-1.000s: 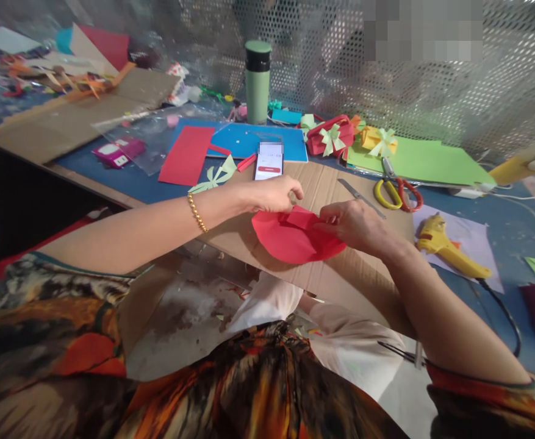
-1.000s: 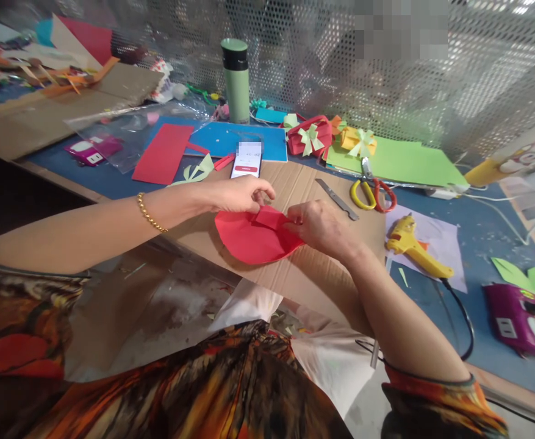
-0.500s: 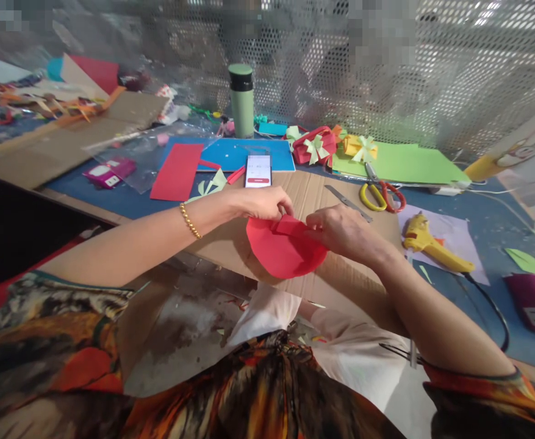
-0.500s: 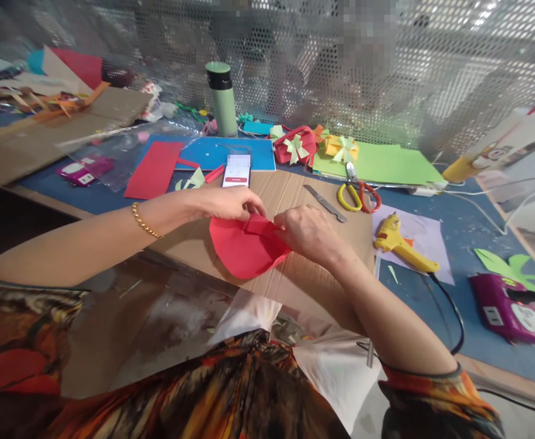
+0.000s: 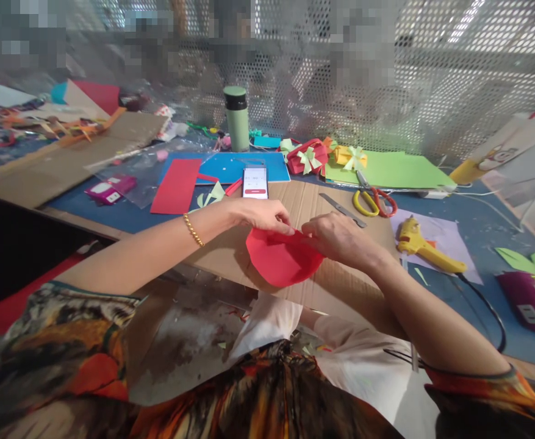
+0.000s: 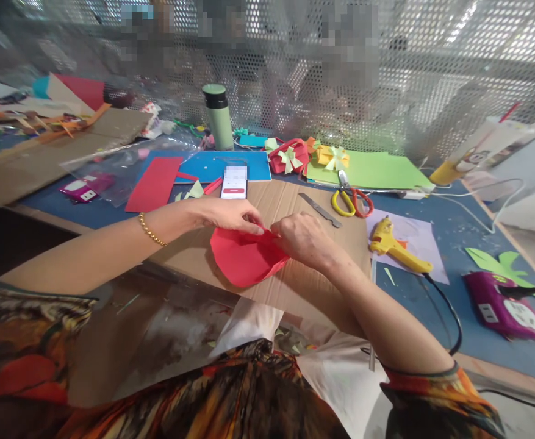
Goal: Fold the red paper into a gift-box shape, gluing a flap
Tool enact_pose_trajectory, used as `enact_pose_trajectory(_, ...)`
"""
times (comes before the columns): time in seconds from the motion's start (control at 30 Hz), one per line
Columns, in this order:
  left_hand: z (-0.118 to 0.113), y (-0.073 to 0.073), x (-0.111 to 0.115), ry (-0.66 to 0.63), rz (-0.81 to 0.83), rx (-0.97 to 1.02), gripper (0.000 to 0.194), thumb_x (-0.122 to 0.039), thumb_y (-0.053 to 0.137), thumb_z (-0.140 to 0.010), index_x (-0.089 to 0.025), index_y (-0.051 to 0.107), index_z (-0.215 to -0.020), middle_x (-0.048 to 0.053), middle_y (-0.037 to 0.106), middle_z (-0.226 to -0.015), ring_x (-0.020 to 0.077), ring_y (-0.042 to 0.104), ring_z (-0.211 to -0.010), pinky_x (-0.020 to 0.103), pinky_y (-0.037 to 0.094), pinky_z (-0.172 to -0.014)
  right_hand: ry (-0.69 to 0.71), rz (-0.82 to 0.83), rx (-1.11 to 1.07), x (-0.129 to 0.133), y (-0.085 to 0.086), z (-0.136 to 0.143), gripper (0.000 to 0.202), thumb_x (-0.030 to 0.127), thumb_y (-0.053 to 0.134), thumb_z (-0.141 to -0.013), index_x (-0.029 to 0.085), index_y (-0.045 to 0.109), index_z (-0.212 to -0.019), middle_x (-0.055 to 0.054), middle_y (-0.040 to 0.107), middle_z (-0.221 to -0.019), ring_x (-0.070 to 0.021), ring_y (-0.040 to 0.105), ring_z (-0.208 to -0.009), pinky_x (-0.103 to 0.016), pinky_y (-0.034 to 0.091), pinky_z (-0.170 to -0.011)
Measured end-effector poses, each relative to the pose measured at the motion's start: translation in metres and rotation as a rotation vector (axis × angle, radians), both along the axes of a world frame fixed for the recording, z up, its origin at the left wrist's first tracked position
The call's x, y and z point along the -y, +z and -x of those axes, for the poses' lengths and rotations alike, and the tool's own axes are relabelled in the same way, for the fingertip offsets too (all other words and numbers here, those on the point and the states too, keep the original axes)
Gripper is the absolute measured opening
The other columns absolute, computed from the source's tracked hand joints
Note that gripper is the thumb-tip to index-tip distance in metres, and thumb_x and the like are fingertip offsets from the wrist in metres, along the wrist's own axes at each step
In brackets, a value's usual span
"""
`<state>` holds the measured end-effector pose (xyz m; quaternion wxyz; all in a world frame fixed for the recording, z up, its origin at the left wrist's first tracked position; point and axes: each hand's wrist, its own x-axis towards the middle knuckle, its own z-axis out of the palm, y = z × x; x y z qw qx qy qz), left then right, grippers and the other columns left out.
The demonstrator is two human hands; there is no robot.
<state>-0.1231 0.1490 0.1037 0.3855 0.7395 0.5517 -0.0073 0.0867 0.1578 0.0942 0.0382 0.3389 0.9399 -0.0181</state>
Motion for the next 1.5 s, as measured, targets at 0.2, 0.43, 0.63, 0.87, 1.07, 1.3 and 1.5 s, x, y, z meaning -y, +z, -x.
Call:
enact_pose_trajectory(0.2, -0.007, -0.008, -0.006, -0.003, -0.06, -0.113, 0.024, -0.029, 0.071, -0.08, -0.014, 0.078, -0.096, 0.005, 0.073, -0.08, 0.0182, 0.063, -0.073, 0.029, 0.041, -0.064, -0.01, 0.008, 0.013, 0.001, -0.001, 0.0, 0.027, 0.019, 0.054, -0.098, 0.018, 0.074, -0.08, -0.008, 0.073, -0.08, -0.016, 0.058, -0.067, -0.031, 0.025, -0.063)
enact_pose_trajectory(0.43, -0.014, -0.002, -0.007, -0.063, -0.125, -0.195, 0.011, -0.016, 0.071, -0.071, -0.016, 0.073, -0.083, 0.001, 0.06, -0.067, 0.0165, 0.053, -0.062, 0.031, 0.032, -0.058, -0.043, 0.048, -0.028, -0.003, -0.004, -0.001, 0.025, 0.025, 0.057, -0.098, 0.019, 0.074, -0.081, -0.006, 0.072, -0.076, -0.0145, 0.054, -0.063, -0.03, 0.027, -0.062)
enact_pose_trajectory(0.63, -0.021, 0.002, -0.003, -0.175, -0.242, -0.361, 0.019, -0.014, 0.067, -0.074, -0.016, 0.075, -0.09, 0.005, 0.065, -0.078, 0.0201, 0.056, -0.071, 0.034, 0.032, -0.061, -0.055, 0.058, -0.028, -0.003, -0.006, 0.0, 0.024, 0.027, 0.058, -0.098, 0.018, 0.074, -0.083, -0.007, 0.073, -0.078, -0.0148, 0.054, -0.065, -0.03, 0.027, -0.062)
enact_pose_trajectory(0.87, -0.02, -0.007, -0.004, -0.279, -0.358, -0.403, 0.025, -0.01, 0.063, -0.079, -0.015, 0.075, -0.1, 0.009, 0.07, -0.091, 0.0214, 0.059, -0.08, 0.033, 0.033, -0.065, -0.029, 0.118, -0.073, -0.007, -0.007, 0.0, 0.029, 0.04, 0.064, -0.098, 0.019, 0.076, -0.082, -0.005, 0.072, -0.075, -0.0141, 0.054, -0.063, -0.029, 0.029, -0.061)
enact_pose_trajectory(1.07, -0.018, -0.011, -0.004, -0.233, -0.348, -0.377, 0.023, -0.009, 0.06, -0.08, -0.012, 0.073, -0.1, 0.009, 0.068, -0.086, 0.0202, 0.058, -0.074, 0.032, 0.035, -0.063, -0.061, 0.183, -0.159, -0.017, -0.007, 0.019, 0.031, 0.039, 0.063, -0.097, 0.016, 0.082, -0.09, -0.011, 0.078, -0.087, -0.0178, 0.062, -0.071, -0.03, 0.033, -0.061)
enact_pose_trajectory(1.3, -0.011, 0.002, 0.001, -0.205, -0.289, -0.427, 0.041, -0.023, 0.072, -0.082, -0.014, 0.068, -0.122, 0.012, 0.072, -0.114, 0.0241, 0.064, -0.094, 0.03, 0.042, -0.071, -0.15, 0.195, -0.229, -0.014, -0.014, 0.027, 0.022, 0.029, 0.064, -0.094, 0.016, 0.082, -0.092, -0.009, 0.078, -0.087, -0.017, 0.064, -0.074, -0.028, 0.033, -0.062)
enact_pose_trajectory(1.5, 0.001, 0.013, 0.008, -0.017, -0.219, -0.521, 0.016, -0.025, 0.072, -0.08, -0.015, 0.073, -0.092, 0.01, 0.068, -0.086, 0.0228, 0.059, -0.077, 0.033, 0.032, -0.063, -0.164, 0.104, -0.159, -0.001, -0.011, 0.027, 0.021, 0.026, 0.062, -0.095, 0.017, 0.079, -0.088, -0.009, 0.076, -0.087, -0.0167, 0.062, -0.075, -0.028, 0.03, -0.061)
